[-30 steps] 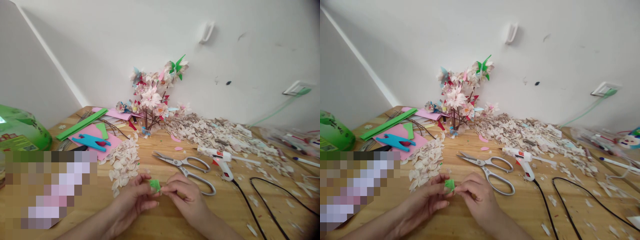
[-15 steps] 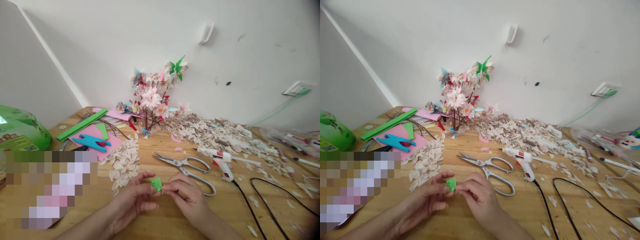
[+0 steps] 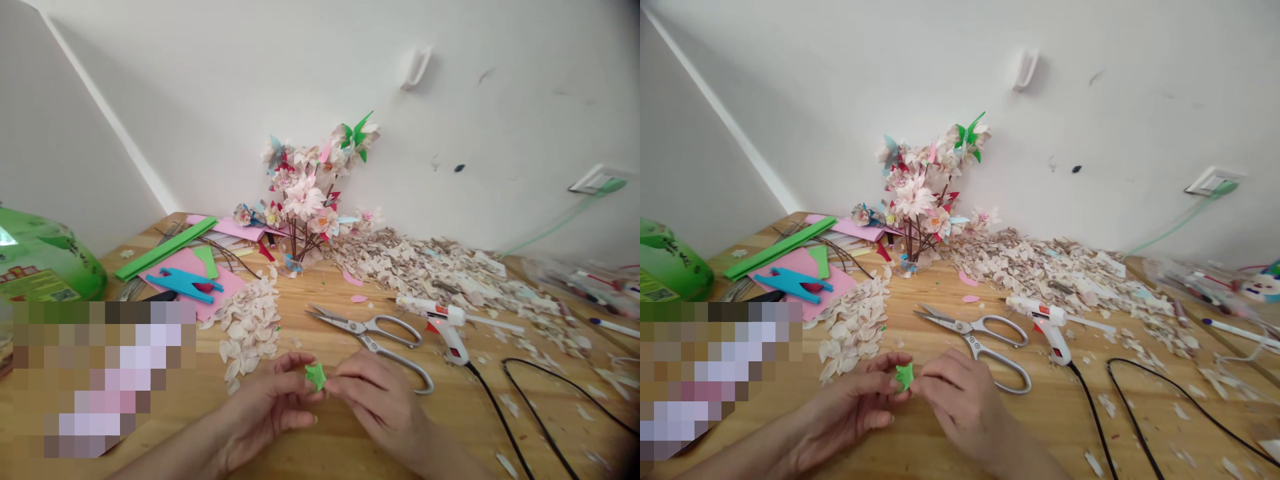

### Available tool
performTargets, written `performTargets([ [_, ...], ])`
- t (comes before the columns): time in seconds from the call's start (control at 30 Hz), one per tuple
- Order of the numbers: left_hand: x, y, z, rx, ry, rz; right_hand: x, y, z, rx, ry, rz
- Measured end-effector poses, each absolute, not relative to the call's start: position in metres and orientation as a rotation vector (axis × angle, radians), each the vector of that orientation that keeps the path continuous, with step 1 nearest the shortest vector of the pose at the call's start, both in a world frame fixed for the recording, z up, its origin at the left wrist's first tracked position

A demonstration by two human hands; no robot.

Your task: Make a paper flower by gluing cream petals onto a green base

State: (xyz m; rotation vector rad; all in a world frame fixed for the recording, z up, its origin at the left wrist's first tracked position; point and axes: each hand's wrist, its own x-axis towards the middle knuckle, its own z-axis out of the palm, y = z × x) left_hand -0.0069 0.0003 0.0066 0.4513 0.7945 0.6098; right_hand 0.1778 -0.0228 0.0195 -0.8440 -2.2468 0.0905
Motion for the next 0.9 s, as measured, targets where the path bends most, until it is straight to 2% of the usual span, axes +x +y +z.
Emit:
performTargets([
  [0.2,-0.007,0.0,0.007,0.466,0.803,0.586,0.178,-0.023,0.02,-0.857,-2.289,0.077],
  [0.5,0.001,-0.002,0.002,0.977,0.881,0.75,0.17,-0.022,0.009,-1.16,-2.058,0.513],
  [0.9,-0.001,-0.002,-0.001,1.001,0.91,0.76,0.166,-0.026,0.005,-1.378,-1.846,0.73],
])
